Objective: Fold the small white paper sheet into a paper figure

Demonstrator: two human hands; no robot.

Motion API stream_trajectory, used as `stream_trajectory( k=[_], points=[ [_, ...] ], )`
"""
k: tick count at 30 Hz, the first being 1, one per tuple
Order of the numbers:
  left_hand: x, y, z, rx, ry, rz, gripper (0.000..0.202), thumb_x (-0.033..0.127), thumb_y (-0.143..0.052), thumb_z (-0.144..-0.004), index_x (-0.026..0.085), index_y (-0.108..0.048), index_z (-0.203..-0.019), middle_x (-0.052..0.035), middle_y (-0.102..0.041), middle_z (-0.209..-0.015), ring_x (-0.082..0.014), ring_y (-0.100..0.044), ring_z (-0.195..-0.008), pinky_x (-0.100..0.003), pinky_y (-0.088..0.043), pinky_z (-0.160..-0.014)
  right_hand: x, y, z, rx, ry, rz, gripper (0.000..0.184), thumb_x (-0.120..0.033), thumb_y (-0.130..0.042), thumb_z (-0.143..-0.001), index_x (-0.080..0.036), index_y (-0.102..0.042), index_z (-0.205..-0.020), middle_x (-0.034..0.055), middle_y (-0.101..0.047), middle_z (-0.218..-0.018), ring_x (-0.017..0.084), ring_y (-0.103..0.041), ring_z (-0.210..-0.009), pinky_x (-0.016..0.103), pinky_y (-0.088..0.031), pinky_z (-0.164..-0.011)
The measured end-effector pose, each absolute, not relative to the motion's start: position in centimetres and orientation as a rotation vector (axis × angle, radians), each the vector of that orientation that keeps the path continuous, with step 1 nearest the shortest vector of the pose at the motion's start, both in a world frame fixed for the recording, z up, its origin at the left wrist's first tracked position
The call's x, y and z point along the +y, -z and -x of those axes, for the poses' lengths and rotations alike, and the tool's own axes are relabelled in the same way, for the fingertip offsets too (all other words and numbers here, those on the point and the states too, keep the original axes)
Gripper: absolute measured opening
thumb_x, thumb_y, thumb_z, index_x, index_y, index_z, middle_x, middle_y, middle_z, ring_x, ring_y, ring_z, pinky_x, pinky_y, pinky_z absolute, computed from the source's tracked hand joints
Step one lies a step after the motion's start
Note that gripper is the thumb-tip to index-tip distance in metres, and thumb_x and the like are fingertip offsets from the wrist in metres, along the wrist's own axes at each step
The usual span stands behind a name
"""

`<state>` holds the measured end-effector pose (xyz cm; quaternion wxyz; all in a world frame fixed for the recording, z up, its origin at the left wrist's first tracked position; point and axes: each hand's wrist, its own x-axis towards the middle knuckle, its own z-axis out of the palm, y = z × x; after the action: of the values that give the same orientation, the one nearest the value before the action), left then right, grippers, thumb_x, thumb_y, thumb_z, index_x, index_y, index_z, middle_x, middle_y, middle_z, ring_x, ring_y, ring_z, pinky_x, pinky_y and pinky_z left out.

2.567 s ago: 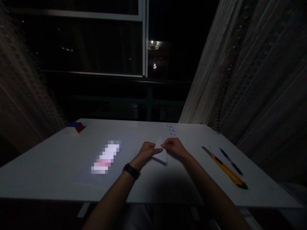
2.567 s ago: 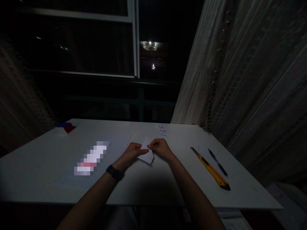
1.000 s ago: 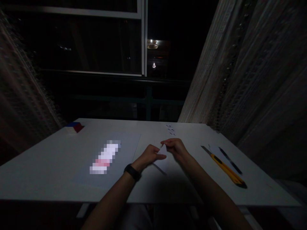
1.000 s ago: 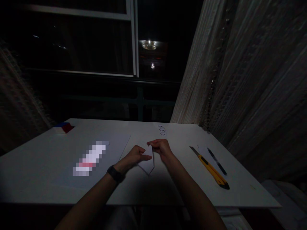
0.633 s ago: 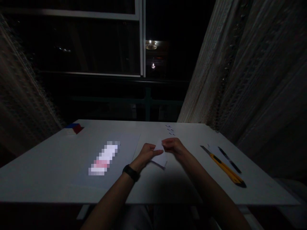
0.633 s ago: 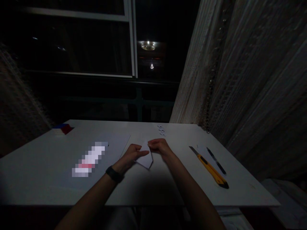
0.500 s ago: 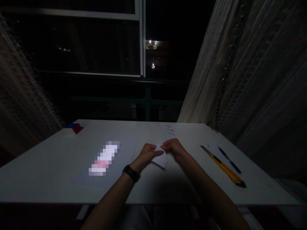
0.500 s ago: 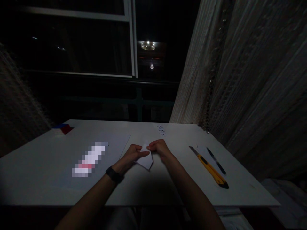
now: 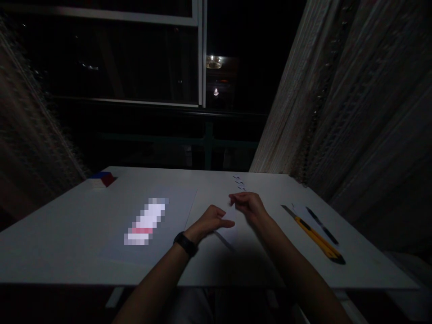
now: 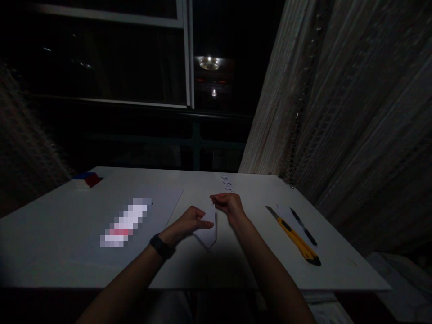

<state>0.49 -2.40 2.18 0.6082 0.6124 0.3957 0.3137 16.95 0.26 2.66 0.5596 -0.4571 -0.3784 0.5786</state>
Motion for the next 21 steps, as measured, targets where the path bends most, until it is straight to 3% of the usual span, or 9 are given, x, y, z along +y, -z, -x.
stream_trajectory(
  k=[4,7,11,15,21],
  points=[
    [-1.9,-1.8,-0.7,0.919,-0.932,-1.278,0.036,0.043,-0.075,-0.05,0.011,-0.061,-0.057,0.0007,-0.054,-0.052,-0.0078,-0.044,-0.044,-0.021,-0.029,-0.044,0.4,-2.7,-17.3,-0.871,-1.377,1.072,0.014,-0.024,-0.071,-0.056,-0.016,-0.068,-0.069,0.0085,-0.069,-0.083,0.016,-0.062,-0.071,0.028,-0.048,-0.065],
    [-1.2,-1.6,-0.5,0.916,-1.135,-1.109,0.042,0.046,-0.074,-0.053,0.01,-0.066,-0.073,-0.006,-0.064,-0.066,-0.0125,-0.054,-0.054,-0.023,-0.038,-0.049,0.1,-2.5,-16.5,-1.024,-1.457,1.127,0.026,-0.035,-0.074,-0.055,-0.015,-0.067,-0.069,0.0067,-0.068,-0.07,0.016,-0.061,-0.062,0.029,-0.048,-0.06],
    [-0.7,-1.4,-0.3,0.906,-1.225,-1.032,0.04,0.04,-0.077,-0.051,0.008,-0.066,-0.073,-0.0083,-0.066,-0.068,-0.0145,-0.057,-0.057,-0.025,-0.042,-0.053,-0.1,-1.9,-15.6,-1.304,-1.205,1.176,0.033,-0.043,-0.075,-0.05,-0.012,-0.062,-0.05,0.0013,-0.058,-0.047,0.011,-0.05,-0.047,0.025,-0.039,-0.05],
    [-0.6,-1.2,-0.1,0.852,-1.288,-0.978,0.036,0.034,-0.078,-0.052,0.008,-0.068,-0.075,-0.0086,-0.067,-0.069,-0.0154,-0.06,-0.059,-0.026,-0.045,-0.057,-0.3,-1.9,-15.6,-1.518,-1.048,1.24,0.03,-0.042,-0.072,-0.054,-0.013,-0.064,-0.051,0.0005,-0.058,-0.046,0.011,-0.047,-0.046,0.024,-0.034,-0.048],
    [-0.1,-1.1,0.2,0.783,-1.328,-0.87,0.03,0.034,-0.073,-0.059,0.007,-0.067,-0.07,-0.0118,-0.068,-0.072,-0.0179,-0.062,-0.065,-0.028,-0.048,-0.063,-0.6,-2.3,-15.9,-1.653,-1.03,1.178,0.024,-0.037,-0.067,-0.061,-0.013,-0.066,-0.057,0.002,-0.062,-0.053,0.012,-0.051,-0.051,0.024,-0.038,-0.052]
  ],
)
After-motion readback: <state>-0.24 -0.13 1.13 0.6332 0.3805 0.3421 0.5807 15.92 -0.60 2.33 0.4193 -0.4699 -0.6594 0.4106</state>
